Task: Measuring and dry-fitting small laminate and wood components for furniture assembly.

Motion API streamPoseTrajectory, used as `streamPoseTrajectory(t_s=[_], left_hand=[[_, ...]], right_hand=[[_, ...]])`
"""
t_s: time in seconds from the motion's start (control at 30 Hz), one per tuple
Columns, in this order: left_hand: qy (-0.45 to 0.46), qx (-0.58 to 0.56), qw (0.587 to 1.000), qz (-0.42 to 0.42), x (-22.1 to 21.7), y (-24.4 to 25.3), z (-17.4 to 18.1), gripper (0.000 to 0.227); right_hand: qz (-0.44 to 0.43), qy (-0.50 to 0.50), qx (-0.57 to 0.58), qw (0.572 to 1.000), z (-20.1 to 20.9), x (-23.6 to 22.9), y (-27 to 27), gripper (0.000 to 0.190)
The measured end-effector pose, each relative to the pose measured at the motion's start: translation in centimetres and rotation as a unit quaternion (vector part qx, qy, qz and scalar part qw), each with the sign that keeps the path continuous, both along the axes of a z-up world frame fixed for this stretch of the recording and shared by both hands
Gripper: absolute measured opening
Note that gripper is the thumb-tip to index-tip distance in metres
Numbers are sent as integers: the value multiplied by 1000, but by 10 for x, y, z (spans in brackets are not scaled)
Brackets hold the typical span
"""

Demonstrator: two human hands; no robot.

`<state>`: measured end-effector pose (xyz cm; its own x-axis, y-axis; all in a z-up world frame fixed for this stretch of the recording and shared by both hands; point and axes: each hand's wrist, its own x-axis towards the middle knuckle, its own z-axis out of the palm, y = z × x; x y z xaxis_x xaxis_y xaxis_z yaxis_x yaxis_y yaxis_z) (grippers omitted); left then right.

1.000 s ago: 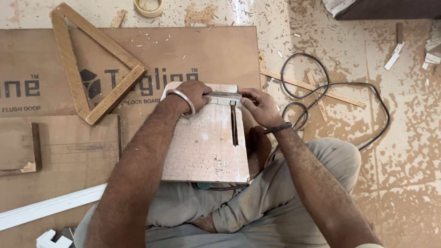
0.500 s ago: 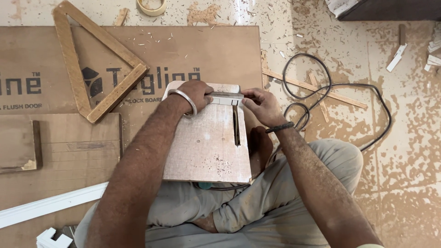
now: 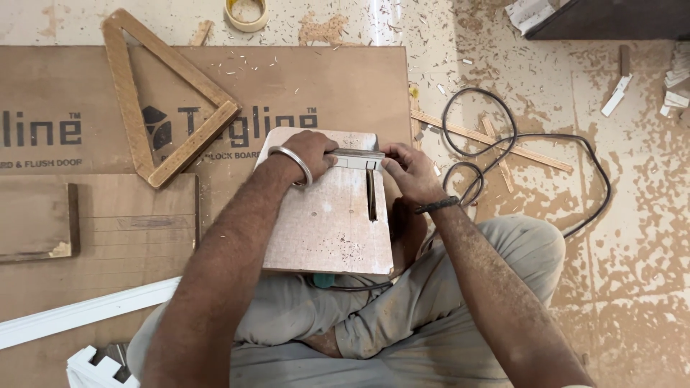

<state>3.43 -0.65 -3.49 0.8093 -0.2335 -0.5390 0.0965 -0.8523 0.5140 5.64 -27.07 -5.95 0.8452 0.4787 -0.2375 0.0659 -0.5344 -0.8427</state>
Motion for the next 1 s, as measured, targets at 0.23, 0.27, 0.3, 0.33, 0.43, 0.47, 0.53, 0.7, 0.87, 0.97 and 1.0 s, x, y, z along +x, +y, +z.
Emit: streamPoseTrajectory(t_s=[0.23,0.27,0.3,0.33,0.43,0.47,0.53,0.7,0.87,0.97,1.0], left_hand=[[-13,-5,1000,-10,-1,2,0,32],[-12,-5,1000,-12,-2,2,-1,32],[-12,-5,1000,-14,-2,1,1,32],[0,-10,1000,2,-3,0,3,33],[18,-18,999,33,-5,0,4,35],[24,-23,998,47,-5,0,4,36],[18,-16,999,38,-3,0,7,36],[17,-4,1000,18,-4,1,7,35],[5,-9,1000,14,-7,2,12,33],[-4,-9,1000,8,-9,3,6,32],[-5,-9,1000,9,-9,2,6,32]], right_hand=[[10,-21,-5,1000,9,-3,2,24],[15,-28,-3,999,9,-4,1,24],[14,-28,-4,1000,8,-3,1,24],[10,-24,-8,1000,6,-3,1,24],[0,-12,-15,1000,3,-4,3,24],[-8,-6,-19,1000,2,-3,4,24],[-12,-4,-22,1000,5,-4,6,24],[-17,8,-22,1000,5,-5,6,23],[-5,4,12,1000,12,-8,6,23],[2,-13,8,1000,9,-9,4,23],[3,-14,8,1000,9,-10,4,23]])
